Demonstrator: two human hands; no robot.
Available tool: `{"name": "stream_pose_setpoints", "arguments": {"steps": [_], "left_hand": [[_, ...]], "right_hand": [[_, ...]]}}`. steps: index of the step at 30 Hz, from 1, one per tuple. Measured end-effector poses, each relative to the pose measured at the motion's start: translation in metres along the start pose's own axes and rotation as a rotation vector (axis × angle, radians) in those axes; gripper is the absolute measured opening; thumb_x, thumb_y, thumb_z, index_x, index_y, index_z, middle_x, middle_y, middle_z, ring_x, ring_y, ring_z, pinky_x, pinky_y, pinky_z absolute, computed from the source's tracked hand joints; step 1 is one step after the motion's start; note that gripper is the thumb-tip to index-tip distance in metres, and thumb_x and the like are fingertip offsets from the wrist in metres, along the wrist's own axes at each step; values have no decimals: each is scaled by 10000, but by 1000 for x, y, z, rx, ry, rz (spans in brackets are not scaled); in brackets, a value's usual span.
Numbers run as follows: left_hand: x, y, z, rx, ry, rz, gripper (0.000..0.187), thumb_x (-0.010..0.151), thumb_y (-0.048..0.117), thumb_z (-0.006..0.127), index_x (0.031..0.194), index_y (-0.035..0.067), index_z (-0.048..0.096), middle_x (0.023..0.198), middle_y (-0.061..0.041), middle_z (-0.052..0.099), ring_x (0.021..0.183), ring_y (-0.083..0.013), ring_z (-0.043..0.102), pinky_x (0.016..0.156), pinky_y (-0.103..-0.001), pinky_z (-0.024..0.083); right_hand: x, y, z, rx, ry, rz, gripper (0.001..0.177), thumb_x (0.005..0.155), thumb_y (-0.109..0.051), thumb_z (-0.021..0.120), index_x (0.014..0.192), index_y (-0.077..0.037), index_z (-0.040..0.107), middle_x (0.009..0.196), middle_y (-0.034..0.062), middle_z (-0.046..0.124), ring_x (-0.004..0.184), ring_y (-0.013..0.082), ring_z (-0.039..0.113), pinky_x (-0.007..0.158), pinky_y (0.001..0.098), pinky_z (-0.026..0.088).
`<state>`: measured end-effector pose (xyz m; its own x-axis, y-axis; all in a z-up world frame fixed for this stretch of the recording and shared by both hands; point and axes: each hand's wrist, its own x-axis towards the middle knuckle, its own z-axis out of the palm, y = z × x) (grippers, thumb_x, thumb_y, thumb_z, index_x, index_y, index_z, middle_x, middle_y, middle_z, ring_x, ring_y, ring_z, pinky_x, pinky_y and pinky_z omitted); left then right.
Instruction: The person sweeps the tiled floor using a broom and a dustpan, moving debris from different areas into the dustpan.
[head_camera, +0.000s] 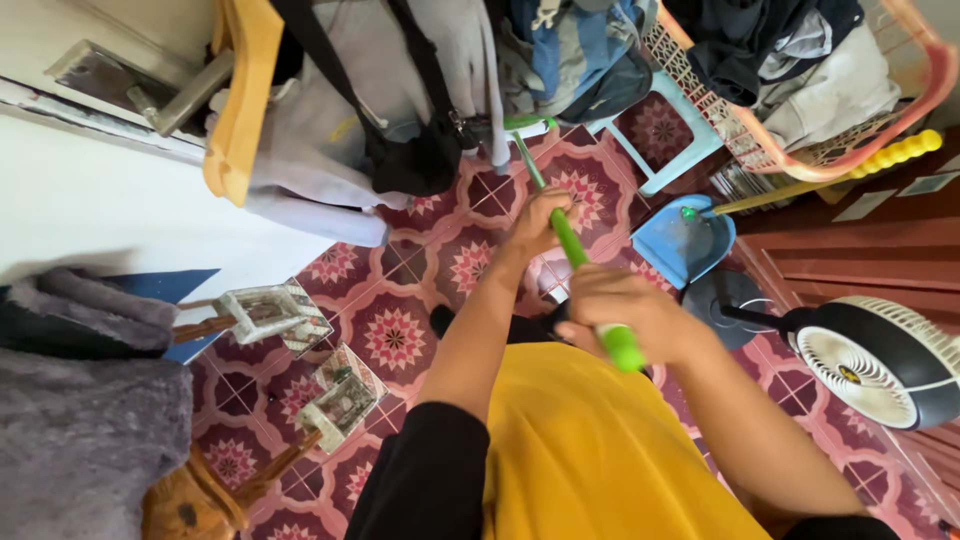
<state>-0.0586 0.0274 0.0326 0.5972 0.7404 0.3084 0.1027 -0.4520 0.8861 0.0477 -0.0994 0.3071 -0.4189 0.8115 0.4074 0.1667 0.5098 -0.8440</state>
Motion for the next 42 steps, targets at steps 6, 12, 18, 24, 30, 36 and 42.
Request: {"name": "stream_pose_setpoints", "arguments": {"steps": [6, 12, 18, 24, 30, 36, 42], "left_hand": [[-56, -30, -51, -15, -40, -2, 301, 816, 98, 724, 636, 34, 492, 676, -137, 570, 709, -329, 601, 713, -432, 480], [-114, -41, -119, 21, 1, 46, 347, 829, 110, 728, 620, -1, 475, 671, -165, 545, 715, -355, 575, 752, -426, 473], [-126, -10, -130, 6, -39, 5, 283, 876, 213, 716, 665, 76, 588, 674, -64, 595, 684, -228, 604, 803, -419, 492], [-107, -15, -139, 11, -198, -172, 373, 948, 186, 673, 623, 54, 546, 633, -103, 557, 687, -254, 580, 786, -401, 514], [-151, -30, -180, -21, -82, -33, 299, 861, 158, 697, 655, 21, 531, 715, -170, 605, 705, -358, 613, 730, -445, 500], [-186, -19, -207, -44, -85, -40, 207, 843, 107, 672, 694, 24, 556, 718, -174, 602, 723, -384, 616, 694, -471, 481], [-154, 25, -184, -34, 67, 147, 284, 866, 135, 707, 685, 34, 513, 710, -175, 562, 745, -392, 581, 742, -467, 470]], "right_hand": [[40, 7, 58, 65, 16, 33, 307, 900, 8, 737, 703, -37, 505, 671, 92, 538, 635, 311, 552, 605, 432, 433], [73, -7, 114, 170, 28, -14, 288, 944, -3, 674, 710, -40, 509, 696, 99, 584, 629, 305, 581, 605, 418, 469], [72, -41, 153, 118, 181, 34, 425, 920, -6, 675, 636, -93, 371, 599, 30, 453, 561, 233, 506, 598, 420, 400], [104, -49, 175, -82, 183, 67, 324, 892, 17, 692, 671, -65, 470, 663, 80, 538, 607, 280, 570, 574, 415, 451], [121, -41, 200, 30, 65, 27, 283, 887, 37, 715, 693, -32, 521, 676, 103, 593, 624, 313, 608, 580, 416, 462], [114, -47, 208, 107, 55, -35, 238, 896, 44, 681, 716, -22, 541, 686, 114, 572, 651, 315, 630, 603, 408, 510], [99, -75, 181, 66, 179, -89, 293, 895, 31, 674, 673, -37, 496, 666, 104, 555, 609, 298, 590, 584, 418, 476]]}}
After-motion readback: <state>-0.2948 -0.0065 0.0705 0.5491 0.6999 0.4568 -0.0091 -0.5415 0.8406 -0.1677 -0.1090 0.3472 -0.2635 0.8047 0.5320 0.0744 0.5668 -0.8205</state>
